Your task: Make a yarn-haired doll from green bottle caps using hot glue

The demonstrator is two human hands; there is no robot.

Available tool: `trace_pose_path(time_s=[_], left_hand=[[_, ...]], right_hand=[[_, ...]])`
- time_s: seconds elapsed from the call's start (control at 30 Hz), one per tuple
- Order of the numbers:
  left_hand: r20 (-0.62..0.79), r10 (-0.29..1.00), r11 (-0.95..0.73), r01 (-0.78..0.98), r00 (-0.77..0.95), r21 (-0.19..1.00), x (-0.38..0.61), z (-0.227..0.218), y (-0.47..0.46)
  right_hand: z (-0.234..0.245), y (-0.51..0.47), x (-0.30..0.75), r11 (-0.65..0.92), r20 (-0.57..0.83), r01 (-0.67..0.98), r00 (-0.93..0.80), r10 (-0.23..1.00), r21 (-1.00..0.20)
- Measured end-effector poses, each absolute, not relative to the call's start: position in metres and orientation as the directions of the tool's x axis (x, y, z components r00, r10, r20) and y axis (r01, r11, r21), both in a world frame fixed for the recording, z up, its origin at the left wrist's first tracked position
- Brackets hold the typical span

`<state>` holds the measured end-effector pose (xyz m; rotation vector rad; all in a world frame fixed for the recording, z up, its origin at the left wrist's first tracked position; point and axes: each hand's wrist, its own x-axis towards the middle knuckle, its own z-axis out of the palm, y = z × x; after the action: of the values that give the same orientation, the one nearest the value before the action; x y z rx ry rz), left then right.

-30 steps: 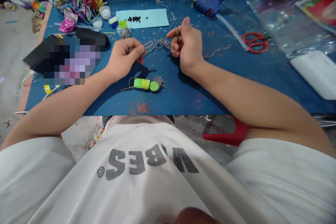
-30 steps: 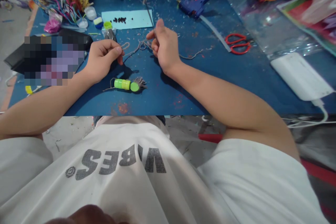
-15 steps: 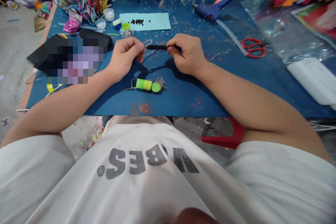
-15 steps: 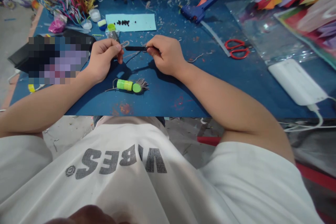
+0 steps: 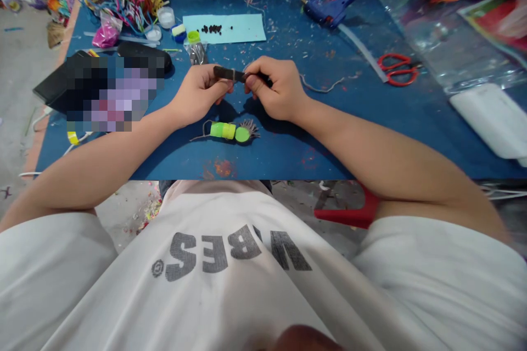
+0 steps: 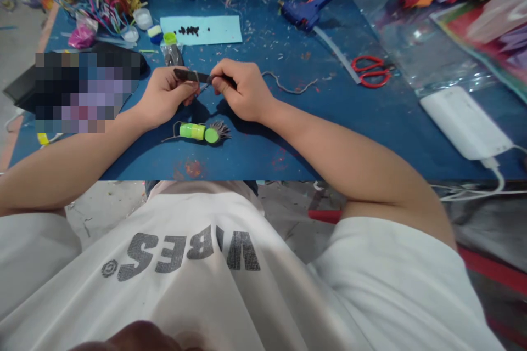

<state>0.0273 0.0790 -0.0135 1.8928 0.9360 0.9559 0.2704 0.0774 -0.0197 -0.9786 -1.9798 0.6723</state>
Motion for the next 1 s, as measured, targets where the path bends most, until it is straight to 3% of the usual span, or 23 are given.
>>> trace_pose_path(time_s=[0.17, 0.27, 0.37, 0.47, 0.53, 0.7, 0.8, 1.0], left_hand=[[0.252, 0.849, -0.419, 0.300, 0.465, 0.857, 0.027, -0.013, 0.081], [0.310, 0.840, -0.471, 0.315, 0.445, 0.824, 0.025, -0.011, 0.082], [0.404, 0.822, -0.540, 0.321, 0.402, 0.778, 0.020, -0.011, 0.084], [0.408, 0.825, -0.542, 0.344, 0.391, 0.766, 0.018, -0.015, 0.086], [0.390, 0.837, -0.524, 0.356, 0.385, 0.774, 0.018, -0.017, 0.087], [0.393, 0.834, -0.527, 0.351, 0.387, 0.774, 0.023, -0.014, 0.083], [0.390, 0.829, -0.530, 0.343, 0.400, 0.776, 0.024, -0.011, 0.079], [0.357, 0.836, -0.516, 0.376, 0.416, 0.770, 0.021, -0.018, 0.082]], right_hand=[[-0.016, 0.069, 0.264, 0.586, 0.452, 0.340, -0.399, 0.798, -0.735], [-0.018, 0.080, 0.267, 0.588, 0.499, 0.292, -0.327, 0.803, -0.755], [-0.021, 0.105, 0.278, 0.497, 0.494, 0.179, -0.063, 0.867, -0.849], [-0.022, 0.125, 0.292, 0.411, 0.421, 0.092, 0.172, 0.890, -0.907], [-0.021, 0.123, 0.295, 0.383, 0.393, 0.106, 0.096, 0.914, -0.918], [-0.017, 0.086, 0.266, 0.348, 0.292, 0.148, -0.301, 0.908, -0.926], [-0.016, 0.074, 0.246, 0.344, 0.285, 0.154, -0.313, 0.906, -0.926], [-0.020, 0.080, 0.251, 0.348, 0.324, 0.129, -0.178, 0.929, -0.928]])
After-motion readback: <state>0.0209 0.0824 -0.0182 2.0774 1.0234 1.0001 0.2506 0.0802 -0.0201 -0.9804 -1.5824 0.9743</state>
